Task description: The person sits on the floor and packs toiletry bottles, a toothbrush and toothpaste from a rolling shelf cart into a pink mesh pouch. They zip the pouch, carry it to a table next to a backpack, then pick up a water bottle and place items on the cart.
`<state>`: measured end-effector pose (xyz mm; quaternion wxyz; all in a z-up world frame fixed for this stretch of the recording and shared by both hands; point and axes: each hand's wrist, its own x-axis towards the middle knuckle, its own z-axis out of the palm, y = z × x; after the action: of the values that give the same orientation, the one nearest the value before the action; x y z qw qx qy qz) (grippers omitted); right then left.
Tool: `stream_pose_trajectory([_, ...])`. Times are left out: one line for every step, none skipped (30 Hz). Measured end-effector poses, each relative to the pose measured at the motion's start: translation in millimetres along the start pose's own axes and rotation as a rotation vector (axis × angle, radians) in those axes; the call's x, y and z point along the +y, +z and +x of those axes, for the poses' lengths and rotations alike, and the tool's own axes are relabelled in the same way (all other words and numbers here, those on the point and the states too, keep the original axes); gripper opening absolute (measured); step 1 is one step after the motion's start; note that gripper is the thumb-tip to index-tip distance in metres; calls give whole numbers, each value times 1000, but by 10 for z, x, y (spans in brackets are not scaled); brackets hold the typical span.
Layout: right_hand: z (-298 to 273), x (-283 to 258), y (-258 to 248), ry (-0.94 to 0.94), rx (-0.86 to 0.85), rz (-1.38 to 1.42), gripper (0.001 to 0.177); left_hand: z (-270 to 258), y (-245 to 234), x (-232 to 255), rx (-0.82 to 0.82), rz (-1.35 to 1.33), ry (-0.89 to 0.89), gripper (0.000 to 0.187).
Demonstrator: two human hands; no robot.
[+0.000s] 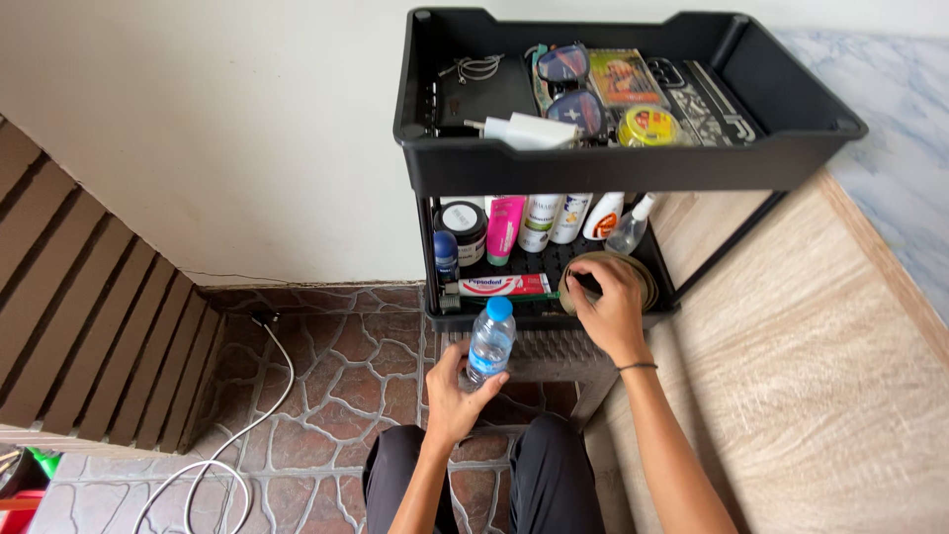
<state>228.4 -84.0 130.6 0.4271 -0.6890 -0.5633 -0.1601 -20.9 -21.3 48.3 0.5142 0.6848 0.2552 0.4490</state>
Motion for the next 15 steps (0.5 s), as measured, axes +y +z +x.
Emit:
stream_pose_trajectory([-28, 23, 12, 18, 12, 18, 12, -2, 4, 4, 1, 24, -9, 56])
stream_pose_trajectory([-35, 54, 32, 67, 37, 59, 12, 17, 4, 8, 2, 48, -18, 56])
stream_pose_trajectory([-25, 85, 33, 116, 55, 98, 12, 29, 15, 36, 6, 69, -33, 56])
stream_pose_trajectory([-12, 114, 29, 167, 73, 136, 11, 50, 30, 77, 12, 72, -59, 56])
stream_pose_trajectory([8, 141, 29, 256, 87, 191, 12, 102, 36, 118, 20, 78, -79, 56])
stream_pose_trajectory([26, 168, 15, 346, 99, 245, 12, 154, 40, 166, 29, 84, -100, 55])
stream_pose_trajectory([45, 179, 5, 440, 111, 297, 12, 200, 26, 226, 24, 61, -150, 54])
stream_pose_trajectory([67, 188, -1, 493, 111, 347, 13, 240, 10, 288, 20, 37, -200, 53])
stream_pose_trajectory([91, 210, -15, 545, 116, 394, 13, 293, 12, 336, 14, 10, -246, 52])
stream_pose_trajectory([115, 223, -13, 596, 120, 440, 14, 360, -6, 370, 6, 20, -281, 49])
stream_pose_trajectory([110, 203, -16, 599, 125, 434, 14, 385, -45, 411, -3, 26, -326, 47])
stream_pose_trajectory([108, 175, -22, 602, 130, 427, 14, 394, -71, 462, -12, 32, -371, 45])
stream_pose_trajectory([103, 134, -40, 604, 137, 427, 14, 386, -85, 541, -2, 15, -437, 45])
stream_pose_trajectory([76, 70, -84, 647, 94, 357, 14, 363, -89, 633, 9, -2, -502, 45])
stream_pose_trajectory([32, -12, -132, 688, 49, 288, 14, 321, -96, 726, 22, -19, -567, 45])
